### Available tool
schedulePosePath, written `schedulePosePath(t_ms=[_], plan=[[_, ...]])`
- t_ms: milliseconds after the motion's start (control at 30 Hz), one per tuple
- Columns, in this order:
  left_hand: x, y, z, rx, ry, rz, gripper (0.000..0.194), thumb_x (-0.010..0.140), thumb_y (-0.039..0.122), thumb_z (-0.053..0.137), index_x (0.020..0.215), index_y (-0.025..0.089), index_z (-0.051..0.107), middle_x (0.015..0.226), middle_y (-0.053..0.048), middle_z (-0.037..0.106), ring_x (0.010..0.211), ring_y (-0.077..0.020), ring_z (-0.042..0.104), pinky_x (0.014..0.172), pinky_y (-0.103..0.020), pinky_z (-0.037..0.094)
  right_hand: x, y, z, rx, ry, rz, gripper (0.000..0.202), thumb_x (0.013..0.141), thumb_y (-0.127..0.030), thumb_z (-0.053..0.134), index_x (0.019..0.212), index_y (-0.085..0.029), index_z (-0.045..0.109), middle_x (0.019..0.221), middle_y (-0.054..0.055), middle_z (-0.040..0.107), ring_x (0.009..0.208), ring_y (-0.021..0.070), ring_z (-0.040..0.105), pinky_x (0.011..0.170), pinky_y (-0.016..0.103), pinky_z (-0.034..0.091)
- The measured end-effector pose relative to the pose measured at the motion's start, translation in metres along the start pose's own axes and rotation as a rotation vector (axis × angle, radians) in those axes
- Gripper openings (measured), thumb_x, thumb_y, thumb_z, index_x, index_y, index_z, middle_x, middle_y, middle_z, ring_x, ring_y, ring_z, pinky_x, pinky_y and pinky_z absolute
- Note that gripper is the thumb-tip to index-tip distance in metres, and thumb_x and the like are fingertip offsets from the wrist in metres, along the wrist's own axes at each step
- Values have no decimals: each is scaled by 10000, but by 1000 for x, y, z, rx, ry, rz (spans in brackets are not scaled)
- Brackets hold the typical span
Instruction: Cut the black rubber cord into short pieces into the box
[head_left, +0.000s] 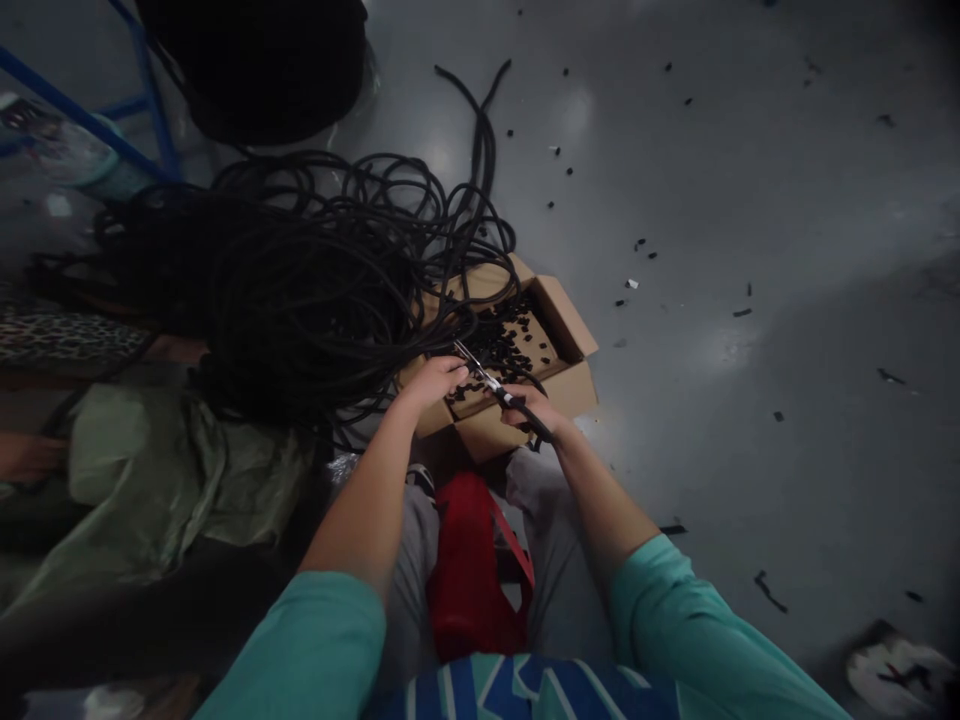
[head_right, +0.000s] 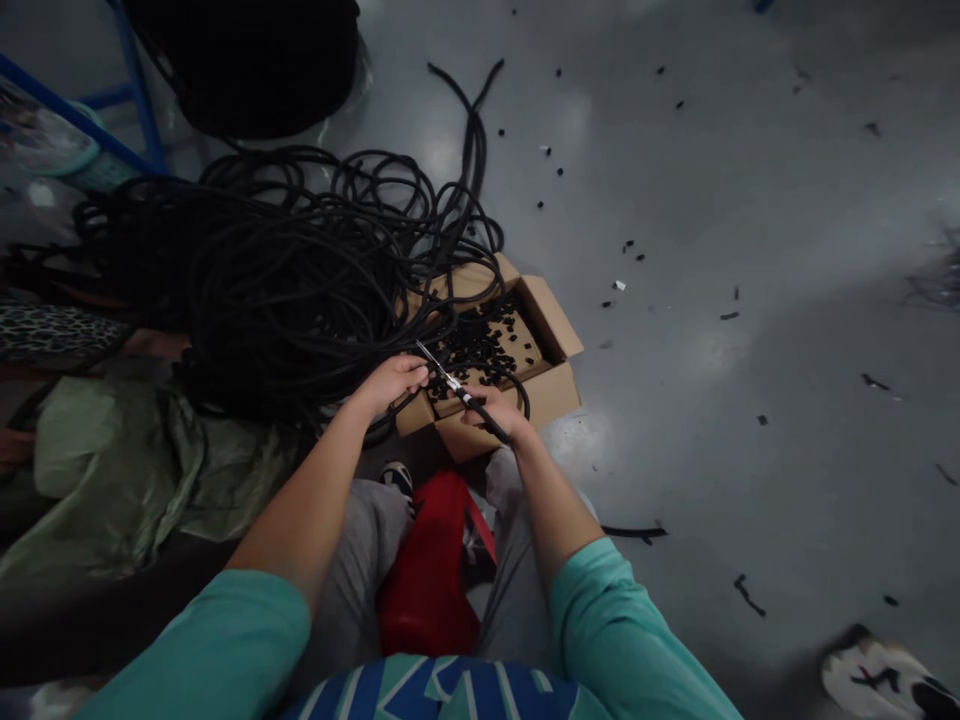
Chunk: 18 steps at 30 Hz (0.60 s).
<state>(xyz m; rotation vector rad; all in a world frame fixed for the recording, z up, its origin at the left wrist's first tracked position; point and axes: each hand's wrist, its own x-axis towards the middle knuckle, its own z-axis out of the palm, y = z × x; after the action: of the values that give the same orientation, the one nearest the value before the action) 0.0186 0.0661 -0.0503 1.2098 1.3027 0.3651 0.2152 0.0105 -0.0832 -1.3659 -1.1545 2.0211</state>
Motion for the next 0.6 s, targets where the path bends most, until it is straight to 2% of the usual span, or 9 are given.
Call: schedulePosePath(t_ms=[133,267,333,400,600], plan=[[4,-8,4,3,-4,-53,187,746,254,449,623,135,526,538,34,467,422,-56,352,457,-203,272,0,-1,3,-18,38,65,500,504,-189,594,1000,-129,615,448,-91,415,380,57,376,381,178,263],[7,-15,5,150,63,-41,213,765,263,431,613,142,518,502,38,441,453,-77,383,478,-215,281,1,0,4,-35,68,104,501,501,-173,578,999,-135,618,430,-94,409,359,57,379,363,175,268],[7,-14,5,194,105,-46,227,769,266,436,595,144,516,469,42,414,450,-79,367,471,-218,260,1,0,5,-38,82,117,493,499,-164,573,989,-137,621,433,-91,412,358,59,384,361,176,271],[5,-11,7,144,111,-74,250,783,261,423,581,141,509,461,44,401,425,-68,333,454,-215,239,1,0,4,-22,68,129,491,498,-166,581,987,-136,618,441,-87,425,358,60,385,363,179,273],[-4,4,14,-162,-100,-235,248,797,225,439,587,117,515,461,33,427,321,-24,261,368,-197,152,1,-1,2,139,-82,27,491,489,-168,601,979,-142,606,582,-43,529,499,77,456,437,181,339]])
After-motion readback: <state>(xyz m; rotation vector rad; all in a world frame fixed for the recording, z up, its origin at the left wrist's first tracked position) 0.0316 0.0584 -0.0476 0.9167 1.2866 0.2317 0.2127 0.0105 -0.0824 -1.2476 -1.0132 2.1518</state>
